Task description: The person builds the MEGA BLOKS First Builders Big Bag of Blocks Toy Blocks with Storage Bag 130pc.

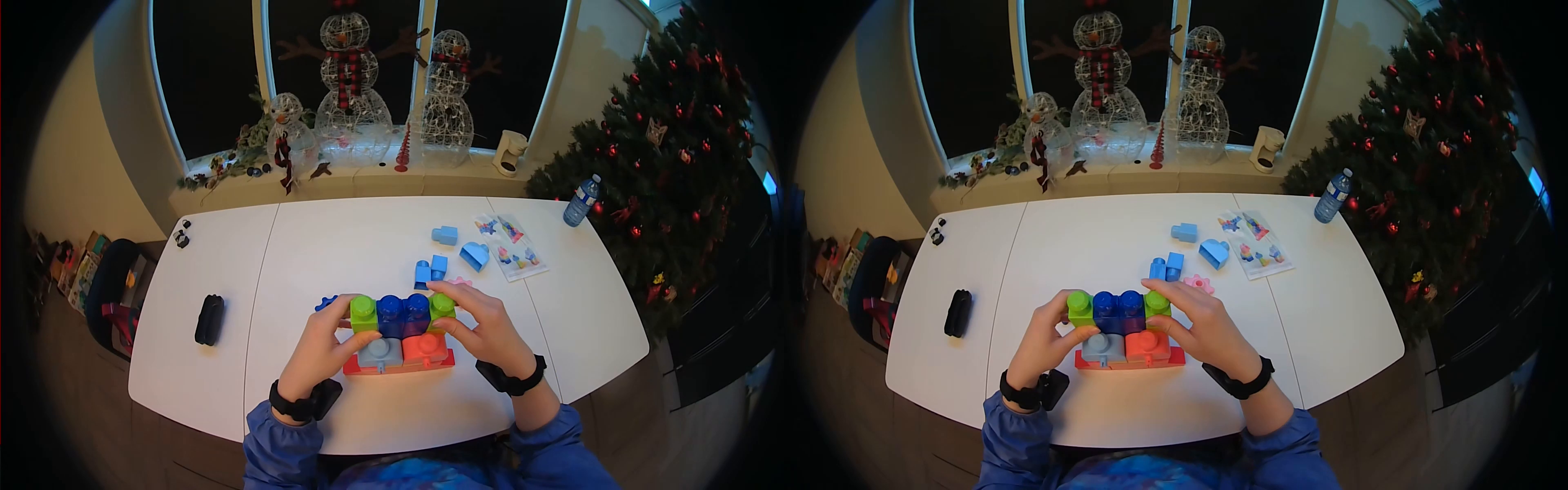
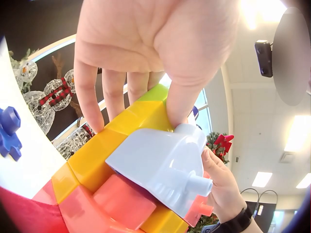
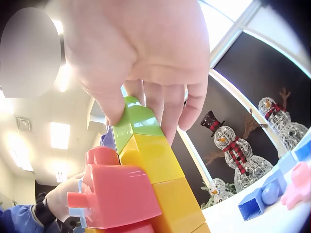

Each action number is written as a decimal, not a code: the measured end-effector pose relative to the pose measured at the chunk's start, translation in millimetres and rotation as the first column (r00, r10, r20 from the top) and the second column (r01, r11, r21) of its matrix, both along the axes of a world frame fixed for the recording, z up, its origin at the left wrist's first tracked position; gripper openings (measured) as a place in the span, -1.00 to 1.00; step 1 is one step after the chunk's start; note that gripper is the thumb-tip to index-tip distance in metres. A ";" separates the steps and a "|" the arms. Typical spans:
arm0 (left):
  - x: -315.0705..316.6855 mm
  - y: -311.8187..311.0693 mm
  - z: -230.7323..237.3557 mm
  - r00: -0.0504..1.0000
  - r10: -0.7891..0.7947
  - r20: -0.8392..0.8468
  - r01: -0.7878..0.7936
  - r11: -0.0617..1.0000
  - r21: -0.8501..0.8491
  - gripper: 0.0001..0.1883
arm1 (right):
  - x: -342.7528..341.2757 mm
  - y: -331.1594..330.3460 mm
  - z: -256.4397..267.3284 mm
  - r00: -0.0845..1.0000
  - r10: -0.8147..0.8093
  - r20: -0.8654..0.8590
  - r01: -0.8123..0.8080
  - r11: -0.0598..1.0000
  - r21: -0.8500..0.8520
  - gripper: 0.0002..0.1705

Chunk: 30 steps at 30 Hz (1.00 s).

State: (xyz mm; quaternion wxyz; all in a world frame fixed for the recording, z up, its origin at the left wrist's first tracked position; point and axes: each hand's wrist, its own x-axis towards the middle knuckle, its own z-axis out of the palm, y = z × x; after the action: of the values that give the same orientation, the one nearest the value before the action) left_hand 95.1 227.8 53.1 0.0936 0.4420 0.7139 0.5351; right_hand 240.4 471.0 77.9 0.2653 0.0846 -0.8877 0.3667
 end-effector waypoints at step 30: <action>20.8 0.1 -8.0 0.976 0.001 0.218 0.002 1.000 -0.013 -0.12 | -95.6 98.0 -53.2 0.980 -0.045 0.194 -0.086 0.784 0.615 -0.57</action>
State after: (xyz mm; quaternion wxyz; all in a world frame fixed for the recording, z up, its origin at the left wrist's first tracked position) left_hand 115.9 227.9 45.0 0.1744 0.3803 0.7028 0.5754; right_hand 144.8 569.1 24.7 0.1292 0.1399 -0.9796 0.0642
